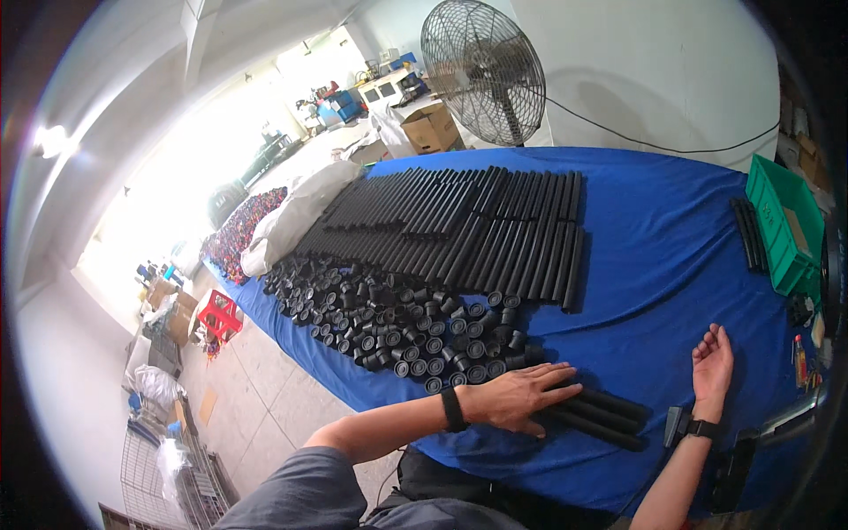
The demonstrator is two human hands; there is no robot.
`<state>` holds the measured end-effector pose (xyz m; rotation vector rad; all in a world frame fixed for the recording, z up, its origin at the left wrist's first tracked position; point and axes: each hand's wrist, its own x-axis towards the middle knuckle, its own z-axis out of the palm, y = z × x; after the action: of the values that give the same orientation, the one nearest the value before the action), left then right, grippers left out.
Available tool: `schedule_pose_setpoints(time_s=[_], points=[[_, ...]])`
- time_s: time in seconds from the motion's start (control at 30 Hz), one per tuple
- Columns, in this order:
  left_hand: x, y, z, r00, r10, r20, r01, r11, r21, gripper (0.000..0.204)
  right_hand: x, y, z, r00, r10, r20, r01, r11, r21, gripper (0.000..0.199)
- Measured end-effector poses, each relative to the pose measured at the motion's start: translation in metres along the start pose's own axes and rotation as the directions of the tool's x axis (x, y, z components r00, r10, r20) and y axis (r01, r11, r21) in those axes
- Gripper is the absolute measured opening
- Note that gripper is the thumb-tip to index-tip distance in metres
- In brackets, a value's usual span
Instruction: The person repeatedly picks up a black cylindrical cap and a black foam tube from a table covered with a blue cloth. They insert the cap into one end of the foam tube and place the assembled unit on the table. The person continues this process, handling the components one at a time and stacking the finished items.
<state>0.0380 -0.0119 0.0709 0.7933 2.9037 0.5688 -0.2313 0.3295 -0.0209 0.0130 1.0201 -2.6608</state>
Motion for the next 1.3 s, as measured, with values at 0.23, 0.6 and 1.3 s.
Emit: schedule_pose_setpoints(time_s=[0.23, 0.6, 1.3], points=[[-0.030, -0.134, -0.077, 0.776, -0.500, -0.384, 0.566, 0.821, 0.076, 0.074, -0.004, 0.004, 0.011, 0.998, -0.009, -0.055, 0.008, 1.000, -0.011, 0.022], [-0.065, -0.230, -0.068, 0.604, -0.701, -0.379, 0.795, 0.565, 0.222, 0.059, -0.001, 0.002, 0.004, 0.999, -0.028, -0.025, 0.027, 0.999, -0.040, 0.022], [-0.075, -0.346, -0.120, 0.470, -0.801, -0.370, 0.883, 0.422, 0.206, 0.064, -0.003, 0.003, 0.011, 0.999, -0.022, -0.037, 0.017, 0.993, -0.120, 0.022]])
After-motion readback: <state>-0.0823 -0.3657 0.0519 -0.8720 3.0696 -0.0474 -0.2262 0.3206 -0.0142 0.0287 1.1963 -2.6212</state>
